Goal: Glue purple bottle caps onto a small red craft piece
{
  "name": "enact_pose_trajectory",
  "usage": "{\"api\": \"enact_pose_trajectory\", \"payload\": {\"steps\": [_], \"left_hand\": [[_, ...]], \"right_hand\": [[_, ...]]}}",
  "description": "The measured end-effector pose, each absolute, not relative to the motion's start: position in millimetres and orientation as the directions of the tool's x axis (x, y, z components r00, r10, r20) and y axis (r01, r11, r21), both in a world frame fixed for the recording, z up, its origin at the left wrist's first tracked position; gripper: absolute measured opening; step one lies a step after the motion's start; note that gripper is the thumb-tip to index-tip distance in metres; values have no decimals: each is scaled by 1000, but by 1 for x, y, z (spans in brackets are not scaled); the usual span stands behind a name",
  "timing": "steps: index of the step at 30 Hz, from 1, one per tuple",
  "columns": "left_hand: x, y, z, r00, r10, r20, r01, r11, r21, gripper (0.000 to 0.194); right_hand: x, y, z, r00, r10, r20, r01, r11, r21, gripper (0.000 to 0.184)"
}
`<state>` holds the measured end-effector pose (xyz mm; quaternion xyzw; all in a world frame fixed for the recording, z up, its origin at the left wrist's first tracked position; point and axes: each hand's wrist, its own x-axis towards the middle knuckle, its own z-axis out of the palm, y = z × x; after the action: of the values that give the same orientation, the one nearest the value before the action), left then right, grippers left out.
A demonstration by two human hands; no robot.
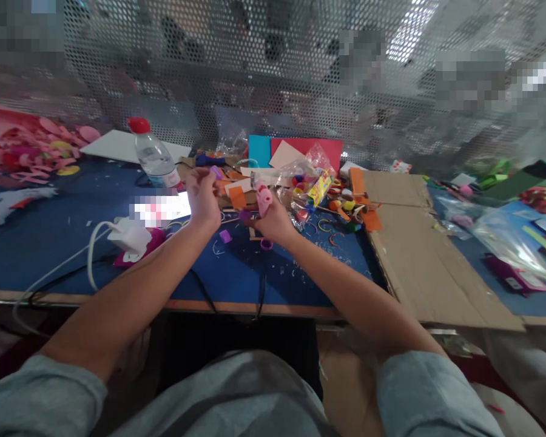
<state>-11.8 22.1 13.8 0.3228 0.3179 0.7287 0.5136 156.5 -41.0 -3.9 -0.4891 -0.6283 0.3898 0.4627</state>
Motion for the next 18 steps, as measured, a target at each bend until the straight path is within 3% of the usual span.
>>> {"api": "enact_pose_trajectory", "payload": {"steps": [2,7,13,18], "left_hand": [[-2,11,12,-217,960,179,-541,-271,796,29],[12,-18,12,151,988,20,-619,78,781,39],[12,-33,19,275,955,107,-624,93,776,44],[13,-33,17,305,939,156,-618,71,783,41]], "right_hand": [[173,-49,3,-78,968,238,254,250,-934,63],[194,-60,4,-18,968,252,202,250,-947,65],[188,-59,-1,-12,967,254,73,254,-964,77],[188,-63,3,-28,972,233,42,234,-971,69]]}}
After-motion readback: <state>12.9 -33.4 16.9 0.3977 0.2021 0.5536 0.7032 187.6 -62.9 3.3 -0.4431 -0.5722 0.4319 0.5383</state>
